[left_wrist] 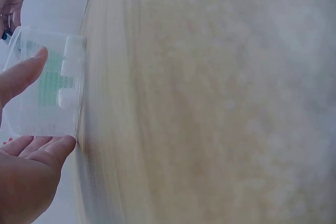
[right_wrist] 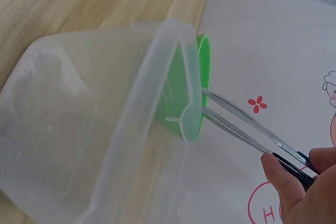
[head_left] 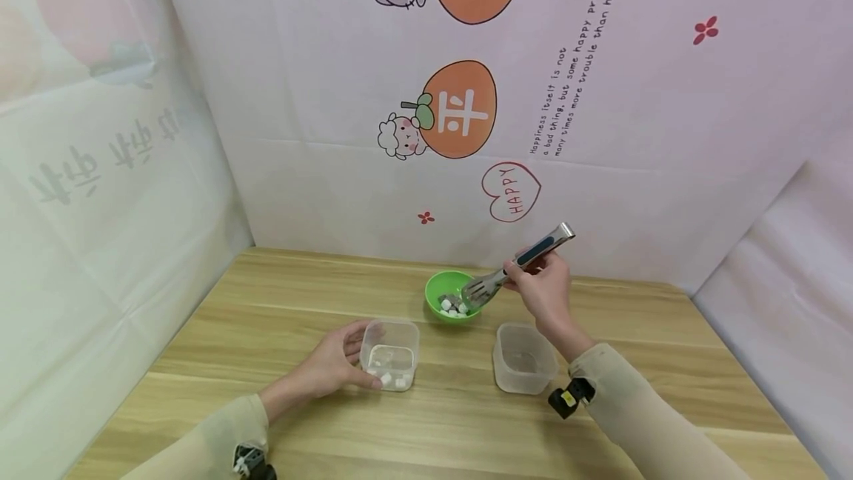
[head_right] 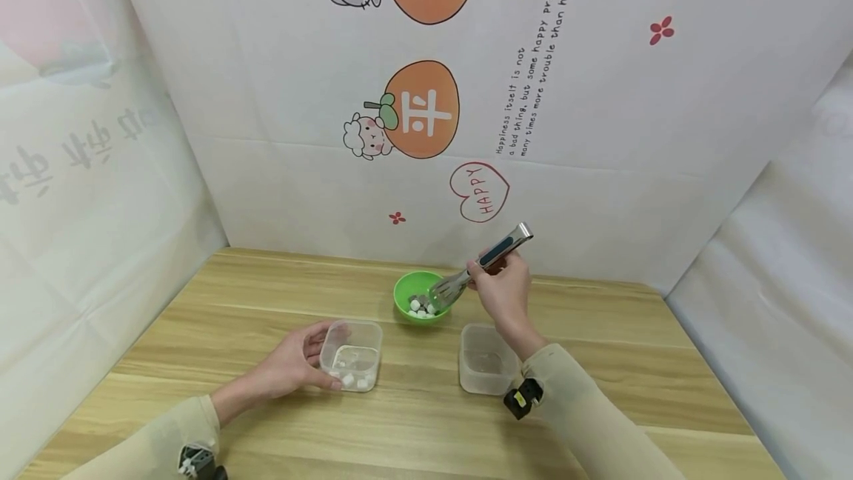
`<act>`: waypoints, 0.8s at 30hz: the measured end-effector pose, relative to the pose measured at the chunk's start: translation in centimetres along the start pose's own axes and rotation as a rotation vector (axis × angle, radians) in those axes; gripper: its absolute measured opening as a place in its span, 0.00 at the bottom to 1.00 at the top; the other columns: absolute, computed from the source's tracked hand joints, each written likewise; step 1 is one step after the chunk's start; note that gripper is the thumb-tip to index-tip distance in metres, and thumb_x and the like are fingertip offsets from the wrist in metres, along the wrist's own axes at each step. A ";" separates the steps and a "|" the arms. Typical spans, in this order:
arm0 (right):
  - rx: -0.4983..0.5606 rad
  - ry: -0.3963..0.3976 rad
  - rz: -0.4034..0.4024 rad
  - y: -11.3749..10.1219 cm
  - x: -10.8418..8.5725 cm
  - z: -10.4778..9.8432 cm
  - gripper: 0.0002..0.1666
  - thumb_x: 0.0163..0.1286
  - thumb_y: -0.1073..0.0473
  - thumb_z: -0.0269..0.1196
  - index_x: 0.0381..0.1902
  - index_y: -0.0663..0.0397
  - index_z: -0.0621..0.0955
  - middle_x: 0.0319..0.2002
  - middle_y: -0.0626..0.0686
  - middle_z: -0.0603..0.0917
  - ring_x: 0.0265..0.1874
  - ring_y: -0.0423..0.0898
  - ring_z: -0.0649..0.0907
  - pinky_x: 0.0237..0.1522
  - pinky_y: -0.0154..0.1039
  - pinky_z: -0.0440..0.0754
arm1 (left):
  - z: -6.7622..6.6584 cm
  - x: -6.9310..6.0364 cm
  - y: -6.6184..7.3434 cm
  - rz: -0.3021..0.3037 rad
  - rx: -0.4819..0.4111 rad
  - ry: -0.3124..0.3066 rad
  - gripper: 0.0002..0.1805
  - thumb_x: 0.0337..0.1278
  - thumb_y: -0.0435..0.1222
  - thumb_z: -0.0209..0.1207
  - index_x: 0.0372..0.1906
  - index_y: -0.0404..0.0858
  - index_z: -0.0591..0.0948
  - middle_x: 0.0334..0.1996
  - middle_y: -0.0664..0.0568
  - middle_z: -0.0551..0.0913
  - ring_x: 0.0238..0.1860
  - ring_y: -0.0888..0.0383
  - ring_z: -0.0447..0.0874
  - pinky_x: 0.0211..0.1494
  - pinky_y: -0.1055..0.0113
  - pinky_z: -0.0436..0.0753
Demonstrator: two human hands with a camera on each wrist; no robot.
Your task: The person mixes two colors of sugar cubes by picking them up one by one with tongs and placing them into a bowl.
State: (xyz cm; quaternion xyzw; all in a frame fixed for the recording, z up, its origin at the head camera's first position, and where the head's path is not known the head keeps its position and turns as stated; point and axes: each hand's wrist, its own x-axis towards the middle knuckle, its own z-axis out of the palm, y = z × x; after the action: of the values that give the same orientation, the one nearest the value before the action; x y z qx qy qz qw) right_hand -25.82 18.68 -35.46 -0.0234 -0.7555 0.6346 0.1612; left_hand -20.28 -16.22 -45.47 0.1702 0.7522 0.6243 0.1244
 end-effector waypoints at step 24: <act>-0.066 -0.222 -0.331 -4.5 -6.0 3.8 0.12 0.63 0.74 0.73 0.42 0.61 0.83 0.32 0.57 0.87 0.29 0.50 0.87 0.31 0.40 0.91 | 0.0 0.1 -0.2 0.000 0.005 0.004 0.58 0.37 0.24 0.82 0.77 0.24 0.63 0.73 0.30 0.69 0.72 0.32 0.70 0.73 0.57 0.75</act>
State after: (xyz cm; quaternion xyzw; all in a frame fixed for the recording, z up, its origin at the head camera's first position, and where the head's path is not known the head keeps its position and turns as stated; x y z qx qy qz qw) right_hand -20.45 12.79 -32.97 0.1659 -0.7826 0.5729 0.1782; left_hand -20.39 -16.22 -45.62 0.1694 0.7541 0.6226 0.1227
